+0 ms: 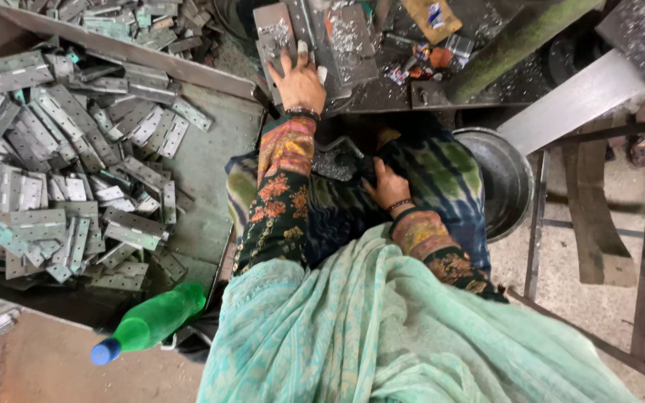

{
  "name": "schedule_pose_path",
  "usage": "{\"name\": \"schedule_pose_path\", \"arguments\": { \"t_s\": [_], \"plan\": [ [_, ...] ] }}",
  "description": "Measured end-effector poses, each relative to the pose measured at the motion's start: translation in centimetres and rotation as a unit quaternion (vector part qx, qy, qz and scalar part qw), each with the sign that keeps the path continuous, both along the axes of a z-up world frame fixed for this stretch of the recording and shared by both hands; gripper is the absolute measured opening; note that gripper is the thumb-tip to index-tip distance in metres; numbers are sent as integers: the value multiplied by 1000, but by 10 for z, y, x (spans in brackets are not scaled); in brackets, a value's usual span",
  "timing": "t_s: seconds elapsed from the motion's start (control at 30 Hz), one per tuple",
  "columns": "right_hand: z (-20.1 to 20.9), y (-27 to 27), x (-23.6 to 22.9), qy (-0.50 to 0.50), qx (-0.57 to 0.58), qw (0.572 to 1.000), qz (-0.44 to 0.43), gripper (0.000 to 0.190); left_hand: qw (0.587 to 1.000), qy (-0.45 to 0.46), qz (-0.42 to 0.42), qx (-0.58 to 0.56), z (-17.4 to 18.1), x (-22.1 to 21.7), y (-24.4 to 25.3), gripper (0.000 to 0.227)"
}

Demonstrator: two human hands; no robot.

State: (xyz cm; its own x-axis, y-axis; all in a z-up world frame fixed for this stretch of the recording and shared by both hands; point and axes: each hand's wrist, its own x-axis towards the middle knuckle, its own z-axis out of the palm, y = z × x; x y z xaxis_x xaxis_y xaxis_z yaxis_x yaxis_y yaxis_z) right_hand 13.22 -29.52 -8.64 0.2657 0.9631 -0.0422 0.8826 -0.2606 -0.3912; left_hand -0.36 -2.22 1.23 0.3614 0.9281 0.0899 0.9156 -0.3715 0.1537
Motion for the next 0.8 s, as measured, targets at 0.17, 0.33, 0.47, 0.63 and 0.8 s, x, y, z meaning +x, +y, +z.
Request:
{"name": "schedule_pose_path", "arguments": {
  "t_s": [0.17, 0.33, 0.47, 0.63, 0.8],
  "plan": [
    [18, -3, 6, 11, -14, 1000, 5, 77, 986, -131, 3, 101, 34, -19, -7, 50],
    [92, 6, 11, -17, -100, 994, 27, 71, 965, -241, 68, 82, 50, -95, 9, 33],
    [126, 19, 5, -38, -123, 991, 38, 74, 961, -189, 196, -45, 15, -176, 25, 40],
    [133, 24, -1, -56, -139, 988, 37, 74, 966, -75, 236, -76, -96, -225, 18, 44],
    [129, 26, 3, -59, -139, 988, 43, 74, 963, -157, 210, 57, -172, -223, 22, 50]
  ]
}}
